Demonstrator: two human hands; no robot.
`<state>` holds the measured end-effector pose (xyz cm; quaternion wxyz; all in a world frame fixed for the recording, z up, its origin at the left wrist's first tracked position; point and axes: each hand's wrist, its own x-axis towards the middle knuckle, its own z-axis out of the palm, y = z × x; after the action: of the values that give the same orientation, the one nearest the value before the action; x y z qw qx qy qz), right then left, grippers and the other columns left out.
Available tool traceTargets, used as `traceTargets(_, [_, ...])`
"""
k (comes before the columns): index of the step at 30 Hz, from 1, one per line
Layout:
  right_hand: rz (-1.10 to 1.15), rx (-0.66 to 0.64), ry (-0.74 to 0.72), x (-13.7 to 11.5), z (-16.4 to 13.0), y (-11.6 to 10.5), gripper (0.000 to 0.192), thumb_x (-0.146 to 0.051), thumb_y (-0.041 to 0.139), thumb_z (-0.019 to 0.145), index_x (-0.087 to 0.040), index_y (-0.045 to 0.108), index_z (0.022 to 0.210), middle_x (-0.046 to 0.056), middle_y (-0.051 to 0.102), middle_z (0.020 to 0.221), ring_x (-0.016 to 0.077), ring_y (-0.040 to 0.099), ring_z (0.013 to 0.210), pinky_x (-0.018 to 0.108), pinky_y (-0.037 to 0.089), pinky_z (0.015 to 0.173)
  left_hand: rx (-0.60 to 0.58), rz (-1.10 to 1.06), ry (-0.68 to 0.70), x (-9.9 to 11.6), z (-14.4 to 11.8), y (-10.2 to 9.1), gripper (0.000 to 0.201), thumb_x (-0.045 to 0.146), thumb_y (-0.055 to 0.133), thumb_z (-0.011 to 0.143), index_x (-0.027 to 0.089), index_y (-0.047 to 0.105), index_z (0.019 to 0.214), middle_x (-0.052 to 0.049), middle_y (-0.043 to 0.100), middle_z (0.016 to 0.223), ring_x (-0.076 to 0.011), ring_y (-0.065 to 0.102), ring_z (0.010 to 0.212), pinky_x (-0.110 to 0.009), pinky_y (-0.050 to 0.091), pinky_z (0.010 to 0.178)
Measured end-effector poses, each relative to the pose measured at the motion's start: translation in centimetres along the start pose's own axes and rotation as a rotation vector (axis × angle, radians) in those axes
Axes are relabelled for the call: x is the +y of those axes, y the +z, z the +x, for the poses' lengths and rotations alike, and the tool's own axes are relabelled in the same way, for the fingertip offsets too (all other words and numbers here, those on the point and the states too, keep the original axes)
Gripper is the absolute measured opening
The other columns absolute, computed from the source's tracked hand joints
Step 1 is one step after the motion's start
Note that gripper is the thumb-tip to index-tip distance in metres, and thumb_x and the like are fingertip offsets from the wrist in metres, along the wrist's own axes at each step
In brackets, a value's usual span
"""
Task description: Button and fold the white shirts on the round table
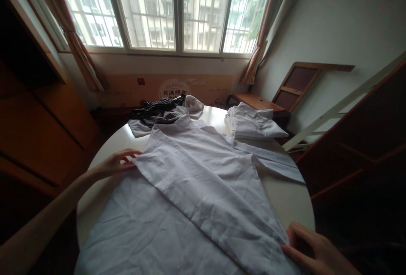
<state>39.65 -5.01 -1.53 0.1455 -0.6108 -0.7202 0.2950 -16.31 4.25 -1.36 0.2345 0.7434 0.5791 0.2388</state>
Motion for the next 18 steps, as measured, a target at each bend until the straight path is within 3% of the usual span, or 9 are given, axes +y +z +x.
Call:
traceTargets(3, [-0.007,-0.005,0.000,-0.3,0.0,-0.2,0.035,-0.049,0.056,0.073,-0.019,0.052,0.056,0.000,0.059,0.059,0.0147,0.054,0.058,0.022,0.040,0.055,0.230,0.173,0.022,0.4,-0.9,1.5,0.018,0.034,0.050,0.077,0.018,0.060,0.076,-0.004,0.062,0.082,-0.0140,0.056,0.066,-0.024,0.047,0.059])
traceTargets(6, [-0.025,-0.057,-0.011,-0.1,0.1,-0.5,0.035,-0.050,0.055,0.075,-0.019,0.051,0.057,0.001,0.060,0.061,0.0150,0.055,0.059,0.022,0.041,0.056,0.370,0.291,0.036,0.0,-1.3,2.4,0.011,0.026,0.047,0.075,0.019,0.050,0.067,0.000,0.053,0.069,-0.0122,0.050,0.058,-0.023,0.043,0.055])
traceTargets(9, [-0.039,-0.101,-0.026,0.3,0.3,-0.7,0.036,-0.051,0.052,0.076,-0.019,0.051,0.058,0.001,0.060,0.063,0.0150,0.055,0.060,0.021,0.042,0.056,0.382,0.350,0.072,-0.6,-1.5,2.4,0.009,0.023,0.047,0.075,0.019,0.046,0.067,0.000,0.052,0.068,-0.0138,0.052,0.060,-0.024,0.043,0.056])
traceTargets(14, [-0.018,-0.110,-0.037,0.7,0.3,-0.7,0.038,-0.053,0.053,0.074,-0.019,0.050,0.057,0.001,0.058,0.062,0.0147,0.054,0.059,0.021,0.042,0.055,0.280,0.333,0.163,-0.5,-1.6,2.0,0.014,0.024,0.042,0.080,0.019,0.055,0.079,-0.006,0.063,0.085,-0.0180,0.060,0.078,-0.028,0.049,0.069])
traceTargets(18, [0.091,-0.187,-0.017,0.1,-0.1,-1.2,0.039,-0.055,0.052,0.075,-0.019,0.056,0.062,0.002,0.061,0.068,0.0156,0.056,0.064,0.021,0.045,0.060,0.254,0.325,0.140,-0.3,-1.8,1.8,0.018,0.027,0.044,0.079,0.020,0.060,0.083,-0.007,0.067,0.093,-0.0197,0.063,0.088,-0.030,0.050,0.080])
